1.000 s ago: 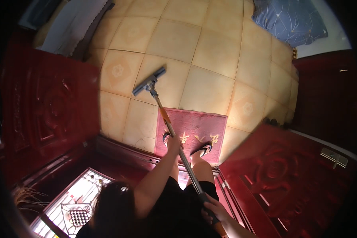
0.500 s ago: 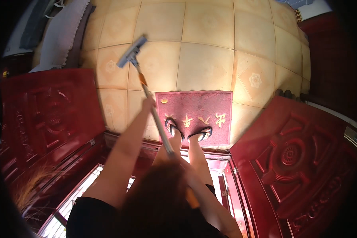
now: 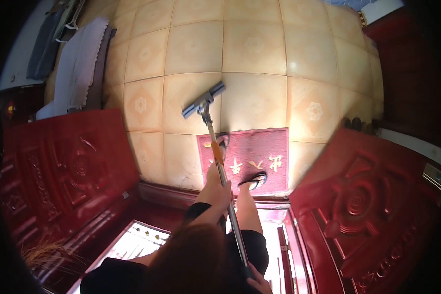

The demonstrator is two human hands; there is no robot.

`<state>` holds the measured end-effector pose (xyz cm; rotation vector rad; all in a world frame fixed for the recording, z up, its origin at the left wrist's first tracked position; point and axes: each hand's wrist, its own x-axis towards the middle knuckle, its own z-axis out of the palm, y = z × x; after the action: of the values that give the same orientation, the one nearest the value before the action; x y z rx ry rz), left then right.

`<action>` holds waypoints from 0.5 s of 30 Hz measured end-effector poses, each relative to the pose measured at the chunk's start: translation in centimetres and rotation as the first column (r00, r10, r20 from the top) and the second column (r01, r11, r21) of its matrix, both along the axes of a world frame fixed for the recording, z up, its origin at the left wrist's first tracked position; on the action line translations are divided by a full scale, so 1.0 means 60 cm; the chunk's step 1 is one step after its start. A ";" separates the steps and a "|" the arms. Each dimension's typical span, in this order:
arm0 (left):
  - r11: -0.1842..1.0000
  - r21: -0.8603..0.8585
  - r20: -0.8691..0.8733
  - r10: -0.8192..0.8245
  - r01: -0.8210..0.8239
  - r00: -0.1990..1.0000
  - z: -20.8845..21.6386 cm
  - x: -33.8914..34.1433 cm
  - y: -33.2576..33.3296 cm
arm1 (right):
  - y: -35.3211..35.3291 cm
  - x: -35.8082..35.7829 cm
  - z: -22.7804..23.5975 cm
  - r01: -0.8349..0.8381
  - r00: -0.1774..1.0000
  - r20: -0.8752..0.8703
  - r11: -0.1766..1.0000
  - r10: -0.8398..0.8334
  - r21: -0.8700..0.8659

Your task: The person vacuums a tiled floor using a vacuum cleaner, then by hand organizes shoes on a rack and the floor, and continues vacuuming around a rug near a door.

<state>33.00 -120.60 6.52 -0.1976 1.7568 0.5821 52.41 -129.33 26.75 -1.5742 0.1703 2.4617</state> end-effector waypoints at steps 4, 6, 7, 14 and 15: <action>0.954 0.142 -0.235 -0.227 0.265 0.945 -0.087 -0.114 0.140 | 0.076 -0.099 -0.052 0.058 0.993 -0.107 0.998 -0.054 0.035; 0.828 0.320 -0.324 -0.362 0.461 0.874 -0.151 -0.203 0.217 | 0.176 -0.161 -0.077 0.163 0.923 -0.315 0.965 -0.222 -0.203; 0.452 0.146 -0.779 -0.496 0.880 0.384 -0.206 -0.260 0.247 | 0.218 -0.197 -0.094 0.140 0.929 -0.311 0.968 -0.202 -0.209; 0.732 0.107 -0.477 -0.556 0.672 0.681 -0.299 -0.516 0.558 | 0.446 -0.410 -0.243 0.126 0.932 -0.341 0.992 -0.126 -0.021; 0.664 0.073 -0.507 -0.618 0.744 0.601 -0.319 -0.562 0.572 | 0.449 -0.422 -0.251 0.130 0.929 -0.350 0.992 -0.122 -0.001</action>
<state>-0.69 -86.27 -12.61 0.8754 1.9691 0.2862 27.11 -102.39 11.70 -1.0657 0.2896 2.6073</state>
